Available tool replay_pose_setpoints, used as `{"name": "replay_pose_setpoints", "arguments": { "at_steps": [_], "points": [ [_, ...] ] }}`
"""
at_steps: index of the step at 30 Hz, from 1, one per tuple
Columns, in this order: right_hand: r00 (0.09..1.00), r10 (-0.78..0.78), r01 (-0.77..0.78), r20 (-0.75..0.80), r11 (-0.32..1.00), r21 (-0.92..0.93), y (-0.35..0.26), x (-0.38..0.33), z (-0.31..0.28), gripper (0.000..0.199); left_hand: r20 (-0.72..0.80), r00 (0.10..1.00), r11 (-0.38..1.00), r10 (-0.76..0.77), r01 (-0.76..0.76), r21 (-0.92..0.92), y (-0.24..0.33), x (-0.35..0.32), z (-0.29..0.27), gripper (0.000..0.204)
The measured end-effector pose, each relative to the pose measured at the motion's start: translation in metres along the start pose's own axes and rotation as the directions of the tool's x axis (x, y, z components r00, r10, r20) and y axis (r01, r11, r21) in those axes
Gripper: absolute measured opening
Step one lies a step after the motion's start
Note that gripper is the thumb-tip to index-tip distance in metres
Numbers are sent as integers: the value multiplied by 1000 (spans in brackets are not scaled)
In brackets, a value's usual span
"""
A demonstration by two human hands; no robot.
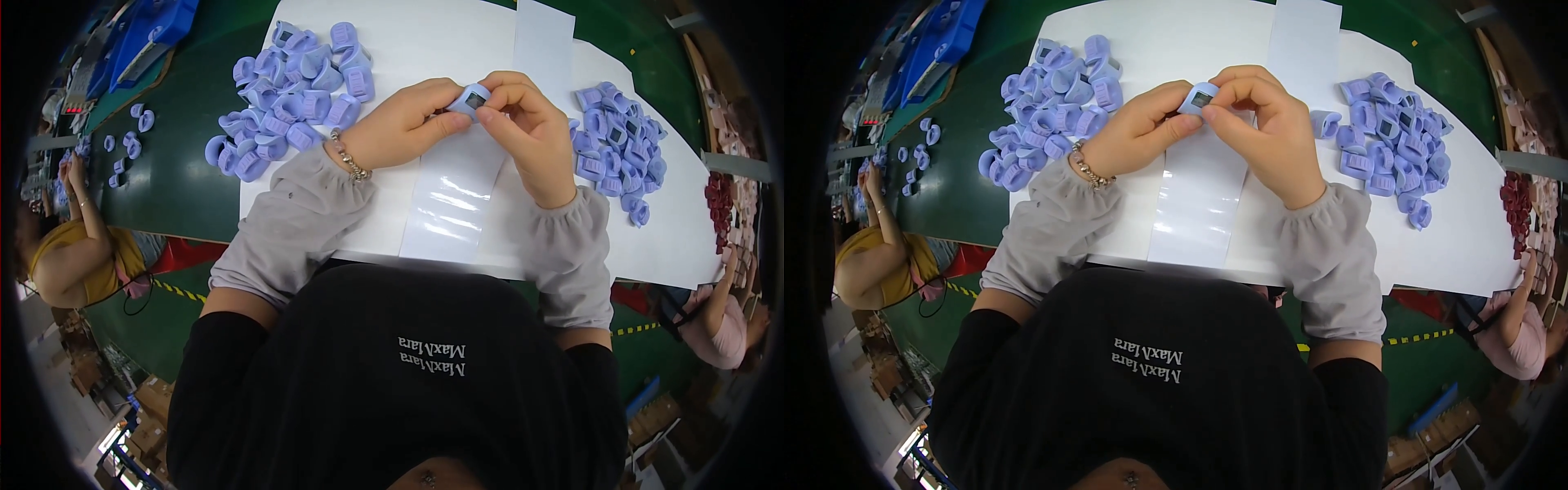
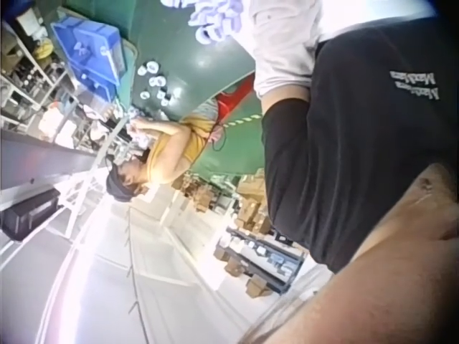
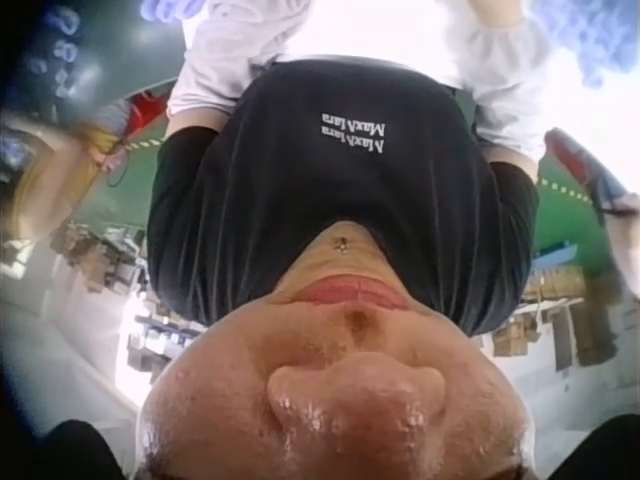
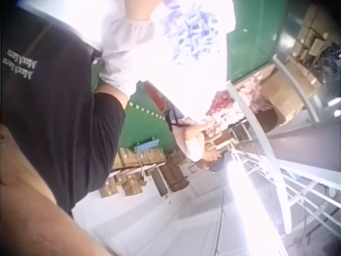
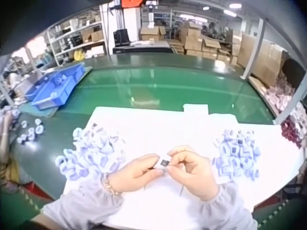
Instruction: Manual assembly of small electronic components into purple plastic housings at a factory workbench.
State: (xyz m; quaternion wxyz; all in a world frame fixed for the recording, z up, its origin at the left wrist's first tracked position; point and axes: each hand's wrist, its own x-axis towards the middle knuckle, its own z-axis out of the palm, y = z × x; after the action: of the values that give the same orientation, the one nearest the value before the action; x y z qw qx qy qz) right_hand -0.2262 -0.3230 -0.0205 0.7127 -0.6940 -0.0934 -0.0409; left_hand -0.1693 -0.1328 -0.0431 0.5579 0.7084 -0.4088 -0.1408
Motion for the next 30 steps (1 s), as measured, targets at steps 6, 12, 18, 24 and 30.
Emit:
{"name": "replay_pose_setpoints", "arguments": {
  "at_steps": [6, 12, 18, 24, 30],
  "points": [
    [999, -19, 20, 28, 1000, -16, 3, -1, 0, 6, 32, 999, 997, 18, -21, 69, 0, -1, -1, 22],
    [1000, -7, 7, 15, 1000, 3, 3, -2, 1, 6, 28, 999, 996, 42, -44, 76, -3, -1, 0, 24],
    [1000, -17, 18, 15, 1000, -7, 5, -1, 1, 6, 26, 999, 997, 34, -36, 73, -3, -1, -1, 24],
    [998, -61, 62, 19, 997, -46, 8, -1, 0, 6, 49, 999, 995, 17, -22, 100, -1, -1, -1, 24],
    [997, 62, -67, -55, 994, -86, 3, -2, 3, 16, 13, 997, 993, 70, -71, 89, -1, 1, 1, 18]
  ]
}}
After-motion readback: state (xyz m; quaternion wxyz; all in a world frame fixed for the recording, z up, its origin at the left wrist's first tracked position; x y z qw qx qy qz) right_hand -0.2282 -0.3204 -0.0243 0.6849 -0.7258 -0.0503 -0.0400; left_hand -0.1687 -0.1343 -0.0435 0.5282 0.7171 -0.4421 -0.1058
